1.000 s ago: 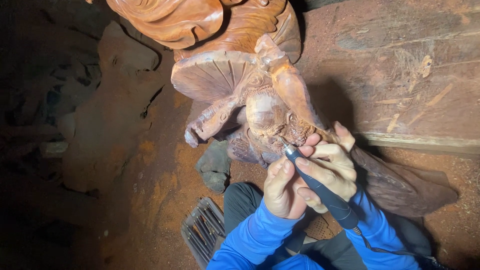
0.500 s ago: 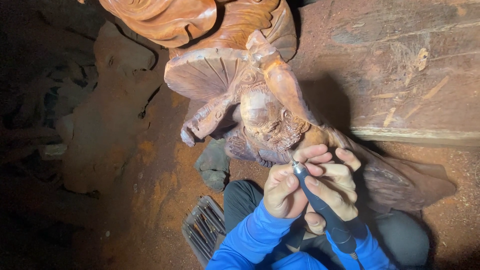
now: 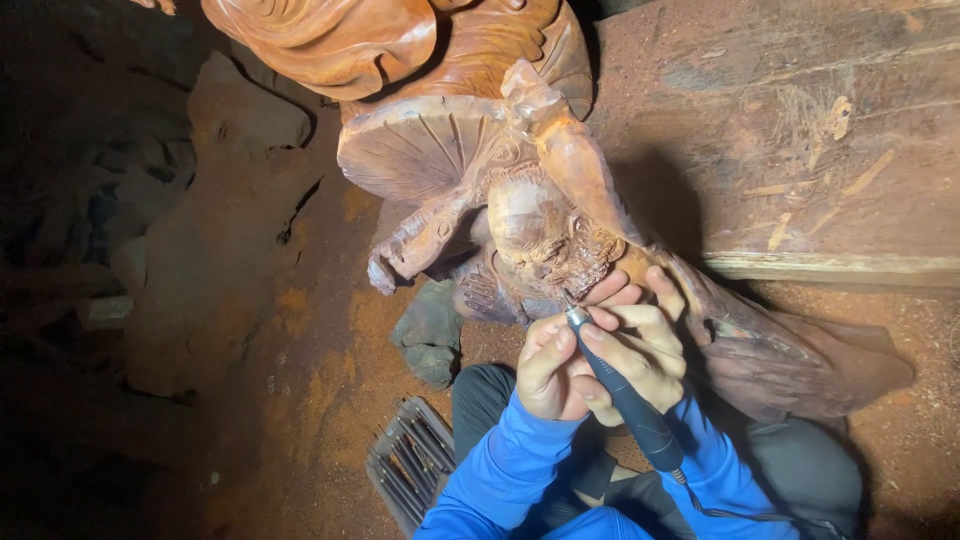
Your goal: Carving intricate details into a wooden statue using a rotary tool and hand chisels with a mallet.
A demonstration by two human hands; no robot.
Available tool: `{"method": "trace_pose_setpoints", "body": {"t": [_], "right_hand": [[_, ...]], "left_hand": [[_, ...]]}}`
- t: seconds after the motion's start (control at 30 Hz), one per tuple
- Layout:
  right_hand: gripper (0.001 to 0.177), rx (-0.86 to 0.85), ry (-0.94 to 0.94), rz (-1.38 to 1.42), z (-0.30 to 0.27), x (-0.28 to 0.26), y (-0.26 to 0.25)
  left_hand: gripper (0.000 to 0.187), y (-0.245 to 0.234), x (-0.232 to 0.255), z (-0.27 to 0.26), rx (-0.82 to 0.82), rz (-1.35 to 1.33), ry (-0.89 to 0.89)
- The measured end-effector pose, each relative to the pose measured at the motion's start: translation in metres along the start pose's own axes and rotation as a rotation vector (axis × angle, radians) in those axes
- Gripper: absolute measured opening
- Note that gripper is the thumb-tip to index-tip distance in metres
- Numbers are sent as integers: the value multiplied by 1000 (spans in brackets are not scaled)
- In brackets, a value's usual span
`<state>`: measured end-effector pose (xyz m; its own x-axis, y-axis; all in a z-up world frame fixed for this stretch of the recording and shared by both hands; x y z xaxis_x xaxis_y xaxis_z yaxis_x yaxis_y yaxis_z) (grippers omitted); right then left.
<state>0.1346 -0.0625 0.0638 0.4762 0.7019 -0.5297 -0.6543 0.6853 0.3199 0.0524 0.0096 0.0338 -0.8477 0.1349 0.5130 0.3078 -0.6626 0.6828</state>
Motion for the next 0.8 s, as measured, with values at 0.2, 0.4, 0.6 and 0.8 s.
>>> {"method": "trace_pose_setpoints", "body": {"t": [0.2, 0.4, 0.6, 0.8], "right_hand": [[44, 17, 4, -2, -3, 3, 6], [41, 103, -40, -14, -10, 9, 8], [43, 120, -9, -9, -14, 14, 5], [39, 130, 7, -42, -23, 20, 2]], "left_hand": [[41, -12, 1, -2, 23, -77, -1], [41, -17, 2, -3, 53, -77, -13], [42, -13, 0, -4, 79, -31, -11], [43, -8, 0, -1, 76, 32, -20]]}}
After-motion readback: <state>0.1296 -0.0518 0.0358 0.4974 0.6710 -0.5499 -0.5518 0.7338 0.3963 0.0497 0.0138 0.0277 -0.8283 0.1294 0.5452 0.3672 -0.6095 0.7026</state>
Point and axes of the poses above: each hand's wrist, its own z-axis towards the middle knuckle, its own y-axis out of the palm, x = y × z, the point moved 7 cm from there along z, towards the middle knuckle, and after that the axes turned 14 degrees about y, right-handed, at the moved point
